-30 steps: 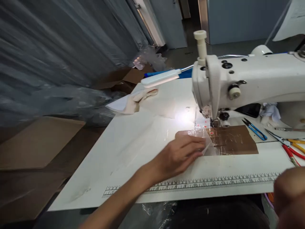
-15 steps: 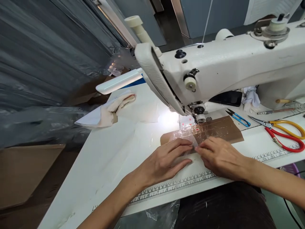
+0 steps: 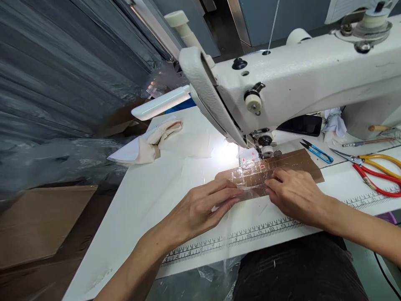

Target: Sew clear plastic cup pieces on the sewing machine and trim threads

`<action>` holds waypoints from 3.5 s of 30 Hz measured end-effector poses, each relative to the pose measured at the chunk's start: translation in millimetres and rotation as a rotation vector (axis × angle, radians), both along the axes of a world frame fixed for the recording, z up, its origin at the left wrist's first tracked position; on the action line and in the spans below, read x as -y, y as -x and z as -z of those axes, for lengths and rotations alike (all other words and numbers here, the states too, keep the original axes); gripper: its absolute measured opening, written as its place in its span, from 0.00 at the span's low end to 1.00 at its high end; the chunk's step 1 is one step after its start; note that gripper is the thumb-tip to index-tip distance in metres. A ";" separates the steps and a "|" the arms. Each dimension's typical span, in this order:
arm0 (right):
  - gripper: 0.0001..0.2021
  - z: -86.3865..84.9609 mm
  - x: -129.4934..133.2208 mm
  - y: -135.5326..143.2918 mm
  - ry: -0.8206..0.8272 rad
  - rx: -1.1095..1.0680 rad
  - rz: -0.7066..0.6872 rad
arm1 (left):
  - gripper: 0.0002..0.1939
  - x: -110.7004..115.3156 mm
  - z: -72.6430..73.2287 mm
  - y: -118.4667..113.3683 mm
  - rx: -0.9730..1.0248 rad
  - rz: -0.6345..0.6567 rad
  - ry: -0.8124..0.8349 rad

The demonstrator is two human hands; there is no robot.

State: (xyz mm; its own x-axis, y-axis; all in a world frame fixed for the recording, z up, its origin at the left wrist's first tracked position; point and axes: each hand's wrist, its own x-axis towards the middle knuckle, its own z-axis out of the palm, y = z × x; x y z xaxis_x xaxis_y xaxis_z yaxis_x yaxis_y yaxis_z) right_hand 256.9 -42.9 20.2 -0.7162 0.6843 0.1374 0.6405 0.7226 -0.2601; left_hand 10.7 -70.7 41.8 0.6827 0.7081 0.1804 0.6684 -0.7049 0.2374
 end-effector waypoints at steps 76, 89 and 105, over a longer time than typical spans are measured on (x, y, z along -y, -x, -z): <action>0.17 12.7 -48.4 27.7 0.194 -0.019 0.147 | 0.09 -46.2 37.6 -11.6 0.039 0.231 -0.332; 0.17 20.9 -32.1 7.2 0.066 -0.218 -0.180 | 0.07 -45.9 43.5 -20.0 0.374 -0.205 -0.085; 0.19 2.7 -59.2 3.9 0.285 -0.146 -0.085 | 0.04 -45.9 46.4 -20.2 0.161 0.133 -0.435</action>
